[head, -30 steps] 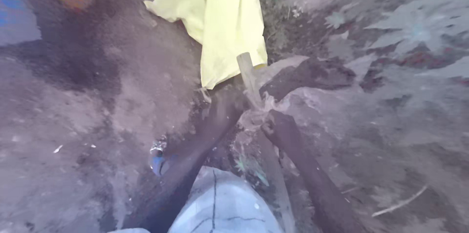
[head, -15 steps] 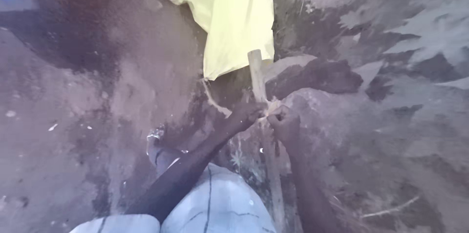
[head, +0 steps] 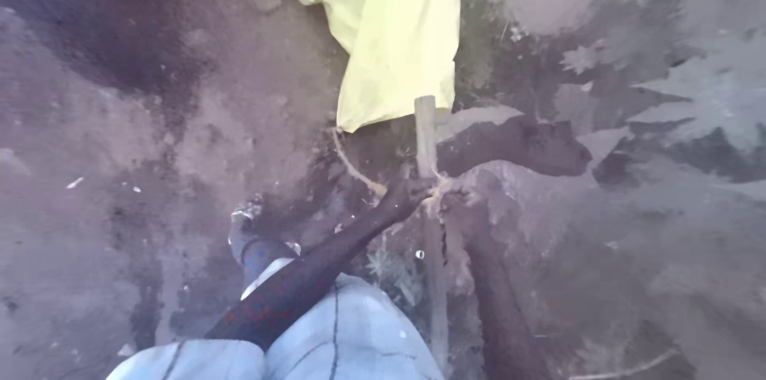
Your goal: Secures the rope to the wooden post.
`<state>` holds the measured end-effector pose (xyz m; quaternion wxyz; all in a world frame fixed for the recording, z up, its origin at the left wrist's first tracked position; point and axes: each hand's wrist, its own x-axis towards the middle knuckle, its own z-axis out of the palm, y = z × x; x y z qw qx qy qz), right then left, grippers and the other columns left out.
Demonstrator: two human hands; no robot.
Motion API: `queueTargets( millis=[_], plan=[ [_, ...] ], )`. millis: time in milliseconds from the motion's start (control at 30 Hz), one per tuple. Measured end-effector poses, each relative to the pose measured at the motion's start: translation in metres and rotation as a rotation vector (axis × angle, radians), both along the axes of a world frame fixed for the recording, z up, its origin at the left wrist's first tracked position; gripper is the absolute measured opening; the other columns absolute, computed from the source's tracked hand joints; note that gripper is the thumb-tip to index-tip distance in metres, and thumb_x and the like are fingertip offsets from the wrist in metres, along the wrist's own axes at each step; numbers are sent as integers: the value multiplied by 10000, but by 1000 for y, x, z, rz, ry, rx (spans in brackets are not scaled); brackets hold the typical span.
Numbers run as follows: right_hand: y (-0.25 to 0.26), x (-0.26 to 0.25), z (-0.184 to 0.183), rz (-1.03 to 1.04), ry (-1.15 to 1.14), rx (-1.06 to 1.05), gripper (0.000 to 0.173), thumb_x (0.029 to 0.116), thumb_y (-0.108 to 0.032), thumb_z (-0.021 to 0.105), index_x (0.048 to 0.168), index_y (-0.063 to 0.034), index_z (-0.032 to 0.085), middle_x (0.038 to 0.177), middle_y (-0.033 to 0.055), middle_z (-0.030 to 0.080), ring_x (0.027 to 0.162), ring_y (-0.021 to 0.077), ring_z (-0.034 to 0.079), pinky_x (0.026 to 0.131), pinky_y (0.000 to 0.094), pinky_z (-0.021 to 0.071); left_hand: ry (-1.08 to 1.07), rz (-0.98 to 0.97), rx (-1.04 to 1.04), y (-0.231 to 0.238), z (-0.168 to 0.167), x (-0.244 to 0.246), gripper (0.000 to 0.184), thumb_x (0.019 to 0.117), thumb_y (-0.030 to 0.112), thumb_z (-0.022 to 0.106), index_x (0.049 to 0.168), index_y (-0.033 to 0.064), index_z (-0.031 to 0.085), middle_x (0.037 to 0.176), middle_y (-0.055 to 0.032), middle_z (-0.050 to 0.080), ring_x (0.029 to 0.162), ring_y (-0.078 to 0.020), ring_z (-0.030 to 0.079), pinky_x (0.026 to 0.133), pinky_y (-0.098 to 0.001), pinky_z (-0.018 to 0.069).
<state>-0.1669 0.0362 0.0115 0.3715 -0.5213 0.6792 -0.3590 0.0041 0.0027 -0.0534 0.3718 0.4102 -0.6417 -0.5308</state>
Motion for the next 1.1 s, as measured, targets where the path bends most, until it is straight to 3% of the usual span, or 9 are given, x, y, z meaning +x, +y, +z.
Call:
queueTargets(
  millis=[67, 167, 300, 467, 633, 767, 800, 900, 1100],
  plan=[
    [1, 14, 21, 132, 438, -21, 177, 920, -121, 703, 1081, -47, 697, 833, 61, 712, 693, 161, 676, 658, 373, 589, 93, 27, 68, 2, 0, -4, 226, 1019, 190, 645, 1193, 79, 737, 1212, -152, 686, 924, -185, 697, 824, -371, 597],
    [4, 28, 45, 263, 871, 56, 283, 953, -245, 682, 1133, -29, 714, 1013, 160, 719, 909, 315, 706, 817, 547, 576, 65, 36, 80, 1, 2, -12, 229, 1021, 204, 638, 1180, 86, 752, 1452, -196, 502, 1068, -222, 667, 912, -378, 585],
    [-11, 36, 54, 446, 1171, 278, 372, 961, -316, 701, 1219, -51, 670, 1156, 206, 687, 1031, 399, 687, 846, 594, 558, -47, 97, 53, 5, 2, -22, 307, 1027, 257, 630, 1292, 117, 698, 1472, -208, 503, 1246, -304, 592, 1043, -466, 515],
    [-23, 22, 63, 588, 1027, 301, 399, 884, -217, 792, 1254, -124, 677, 1044, 203, 717, 932, 407, 695, 773, 610, 552, 1, 153, 121, 10, 14, -21, 307, 1017, 298, 650, 1254, 113, 710, 1457, -173, 533, 1230, -266, 610, 1033, -456, 520],
    [-24, 5, 41, 511, 949, 280, 490, 895, -396, 781, 1209, -43, 650, 1020, 200, 702, 950, 380, 694, 834, 591, 560, 51, 245, 118, 11, 4, -29, 227, 995, 266, 682, 1126, 100, 764, 1428, -167, 569, 1145, -248, 655, 987, -440, 549],
    [14, 38, 55, 310, 974, 499, 564, 1036, -374, 576, 1470, -25, 489, 1406, 215, 585, 1309, 332, 568, 1135, 513, 403, 35, 180, 50, -2, -12, -24, 261, 1022, 293, 628, 1118, 102, 777, 1468, -168, 542, 1262, -274, 596, 1063, -464, 500],
    [18, 32, 48, 251, 916, 442, 529, 1037, -345, 584, 1442, -8, 532, 1388, 223, 599, 1300, 328, 571, 1143, 488, 392, 22, 142, 40, -6, -18, -22, 275, 1028, 294, 618, 1146, 97, 769, 1483, -178, 527, 1300, -295, 568, 1091, -483, 473],
    [20, -16, 6, 188, 672, -71, 241, 938, -194, 681, 1045, 21, 690, 825, 134, 684, 720, 218, 668, 690, 409, 578, 31, 50, 7, -3, -23, -21, 260, 1031, 245, 609, 1197, 94, 741, 1465, -160, 543, 1273, -262, 586, 1070, -441, 496],
    [15, -11, 3, 138, 417, -144, 163, 948, -186, 615, 1013, -45, 664, 736, 40, 645, 627, 131, 606, 612, 357, 540, 5, -85, -4, -19, -4, -28, 382, 1010, 228, 651, 1355, 66, 641, 1408, -218, 548, 1240, -294, 592, 1056, -446, 503]
  ],
)
